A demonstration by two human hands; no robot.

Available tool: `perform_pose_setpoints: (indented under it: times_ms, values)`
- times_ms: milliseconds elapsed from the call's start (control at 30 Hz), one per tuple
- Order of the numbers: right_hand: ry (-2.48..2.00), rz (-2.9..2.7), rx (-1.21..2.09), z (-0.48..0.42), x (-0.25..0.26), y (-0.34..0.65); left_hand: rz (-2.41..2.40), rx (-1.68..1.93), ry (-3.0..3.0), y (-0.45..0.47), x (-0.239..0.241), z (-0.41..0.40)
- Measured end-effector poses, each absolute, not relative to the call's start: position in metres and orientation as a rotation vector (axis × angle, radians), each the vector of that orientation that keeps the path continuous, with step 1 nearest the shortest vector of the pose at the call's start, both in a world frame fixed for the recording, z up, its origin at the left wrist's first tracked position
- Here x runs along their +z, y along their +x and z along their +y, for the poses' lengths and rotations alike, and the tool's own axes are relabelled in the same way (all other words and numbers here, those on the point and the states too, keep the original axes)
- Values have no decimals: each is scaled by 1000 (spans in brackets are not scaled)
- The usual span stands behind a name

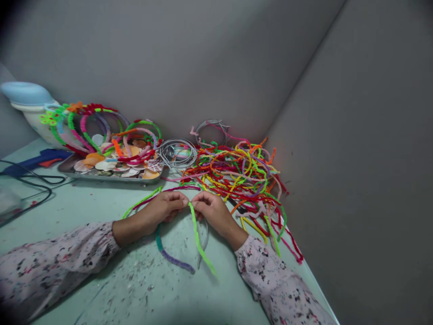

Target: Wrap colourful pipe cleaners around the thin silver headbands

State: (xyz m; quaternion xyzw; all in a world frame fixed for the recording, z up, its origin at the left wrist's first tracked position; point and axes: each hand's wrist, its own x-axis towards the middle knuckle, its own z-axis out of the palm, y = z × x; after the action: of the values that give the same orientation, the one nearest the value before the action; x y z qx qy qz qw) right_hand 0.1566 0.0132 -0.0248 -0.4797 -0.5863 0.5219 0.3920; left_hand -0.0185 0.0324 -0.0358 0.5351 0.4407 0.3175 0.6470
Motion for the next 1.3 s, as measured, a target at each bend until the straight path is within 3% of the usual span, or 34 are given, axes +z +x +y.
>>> perform_pose_setpoints:
  times_ms: [467,967,1167,1300]
  values:
    - [-1186,-1388,1505,19,-35,158,1014,729,1266,-17,-32,31]
    - [-1203,-1446,1467,18,-30,157,1008,690,1255,-18,-34,33]
    - [-1249,-1632,1303,17,-28,157,1009,674,1237,-19,-36,33]
    - [-1259,-1915,961,16,-29,160,1016,665,1238,-19,-38,35]
